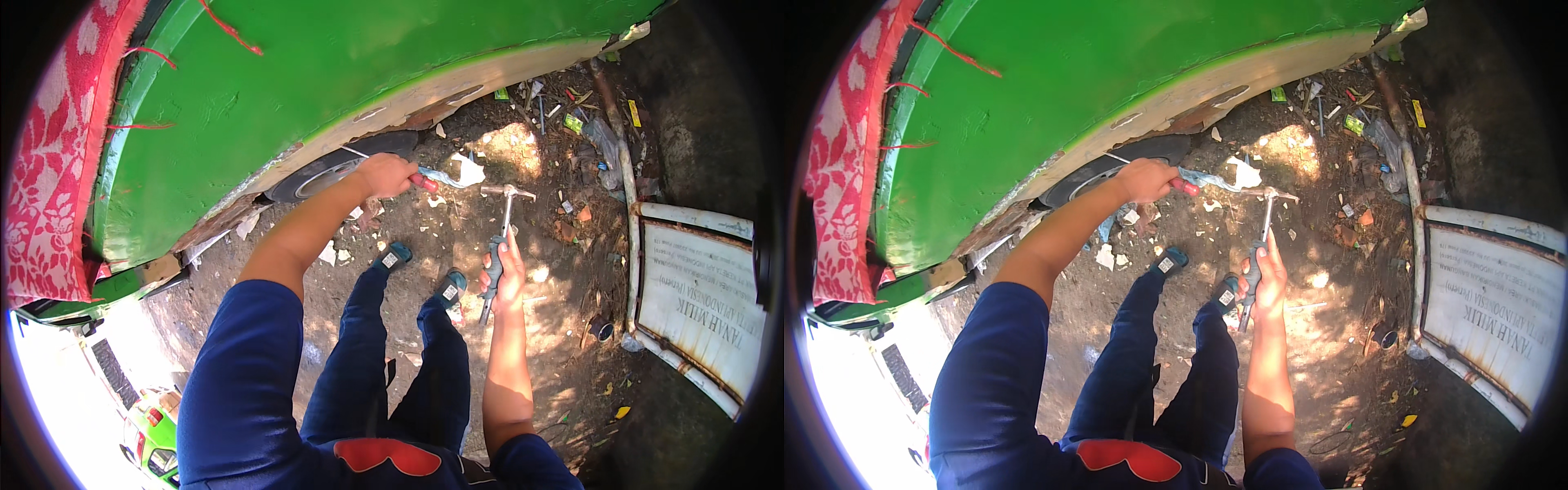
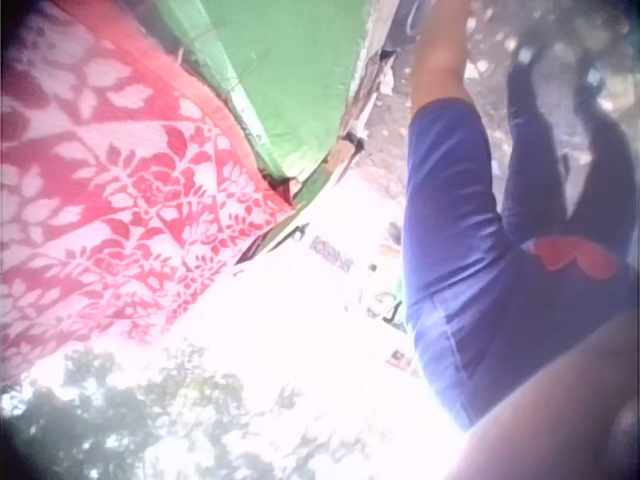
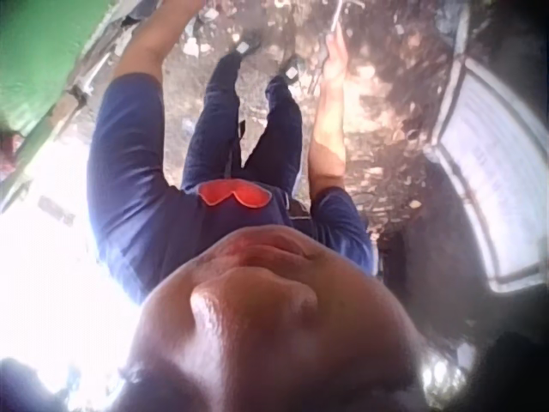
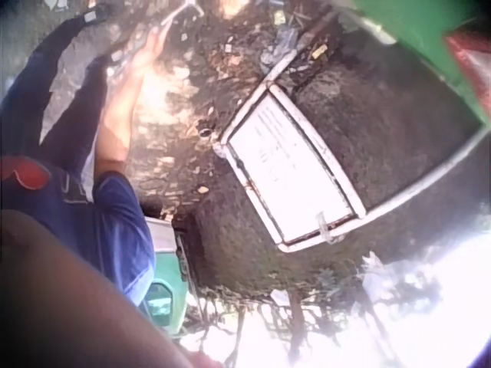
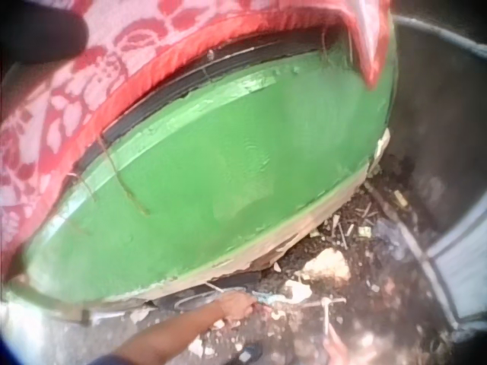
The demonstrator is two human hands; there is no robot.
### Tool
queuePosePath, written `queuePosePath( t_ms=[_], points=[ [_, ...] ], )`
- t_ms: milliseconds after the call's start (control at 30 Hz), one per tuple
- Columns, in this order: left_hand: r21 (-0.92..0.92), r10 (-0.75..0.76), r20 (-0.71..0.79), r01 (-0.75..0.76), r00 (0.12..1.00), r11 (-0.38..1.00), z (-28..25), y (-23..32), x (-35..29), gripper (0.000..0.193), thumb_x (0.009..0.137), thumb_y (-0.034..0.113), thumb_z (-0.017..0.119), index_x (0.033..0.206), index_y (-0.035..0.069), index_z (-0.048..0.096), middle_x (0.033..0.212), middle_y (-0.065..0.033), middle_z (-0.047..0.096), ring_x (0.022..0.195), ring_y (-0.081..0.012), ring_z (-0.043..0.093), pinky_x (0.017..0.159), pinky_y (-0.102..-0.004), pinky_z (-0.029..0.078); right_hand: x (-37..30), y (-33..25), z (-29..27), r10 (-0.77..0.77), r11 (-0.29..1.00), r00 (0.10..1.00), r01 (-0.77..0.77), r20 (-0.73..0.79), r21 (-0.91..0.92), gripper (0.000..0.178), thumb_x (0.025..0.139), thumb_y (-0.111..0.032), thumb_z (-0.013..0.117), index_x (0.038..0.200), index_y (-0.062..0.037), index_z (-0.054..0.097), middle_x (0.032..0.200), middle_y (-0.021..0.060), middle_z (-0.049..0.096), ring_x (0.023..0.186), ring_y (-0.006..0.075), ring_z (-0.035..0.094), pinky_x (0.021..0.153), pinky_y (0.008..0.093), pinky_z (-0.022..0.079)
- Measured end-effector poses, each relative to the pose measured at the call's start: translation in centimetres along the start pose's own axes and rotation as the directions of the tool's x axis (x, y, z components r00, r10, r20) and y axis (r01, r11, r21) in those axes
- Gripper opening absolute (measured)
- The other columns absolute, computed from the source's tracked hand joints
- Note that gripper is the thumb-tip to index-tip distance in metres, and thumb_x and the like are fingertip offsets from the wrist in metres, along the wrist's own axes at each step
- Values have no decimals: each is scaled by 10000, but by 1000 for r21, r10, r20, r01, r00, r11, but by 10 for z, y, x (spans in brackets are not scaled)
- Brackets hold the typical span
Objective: The person uses a hammer and a chisel-like tool to chip away material from the lower edge of a green vehicle panel. Then the person uses a blowtorch to heat the same area while scraping with a metal tool. The work is performed outdoors in a cluttered yard with other vehicles nearby.
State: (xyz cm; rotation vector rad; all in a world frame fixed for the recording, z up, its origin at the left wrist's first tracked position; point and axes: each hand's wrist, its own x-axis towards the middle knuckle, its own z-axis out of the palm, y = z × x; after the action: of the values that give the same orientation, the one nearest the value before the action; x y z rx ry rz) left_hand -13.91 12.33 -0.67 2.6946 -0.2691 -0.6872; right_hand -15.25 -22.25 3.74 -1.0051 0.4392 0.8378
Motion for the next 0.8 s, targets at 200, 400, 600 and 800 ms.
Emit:
queuePosePath(
  t_ms=[200,400,600,800],
  points=[
    [36,44,107,-48,993,998,3,-10,13,240,865,230,537,1057,115,626,957,-150,695,951,-340,659,841,-473,509,-2,9,16,-64,994,993,72,-98,77,628,1011,-275,559,1562,-210,264,736,53,546,429,137,477,359,271,382],
    [33,40,168,-46,985,998,10,-8,11,229,848,259,556,1003,108,630,954,-153,692,913,-349,670,797,-488,516,-19,30,41,-133,980,975,157,-178,126,627,1017,-276,551,1566,-198,259,731,48,548,434,124,474,367,260,379],
    [81,77,194,-94,978,992,6,-10,13,263,837,317,614,974,96,653,903,-143,710,869,-349,687,779,-473,530,-27,55,54,-118,978,963,155,-242,138,637,1020,-266,537,1575,-202,232,723,49,546,432,125,475,367,266,387],
    [156,69,125,-88,990,984,12,-17,25,257,867,293,640,951,51,653,854,-166,718,827,-362,701,750,-464,549,-10,83,66,-82,972,955,141,-286,191,619,1021,-260,538,1569,-205,257,719,44,552,429,127,487,360,274,389]
  ],
)
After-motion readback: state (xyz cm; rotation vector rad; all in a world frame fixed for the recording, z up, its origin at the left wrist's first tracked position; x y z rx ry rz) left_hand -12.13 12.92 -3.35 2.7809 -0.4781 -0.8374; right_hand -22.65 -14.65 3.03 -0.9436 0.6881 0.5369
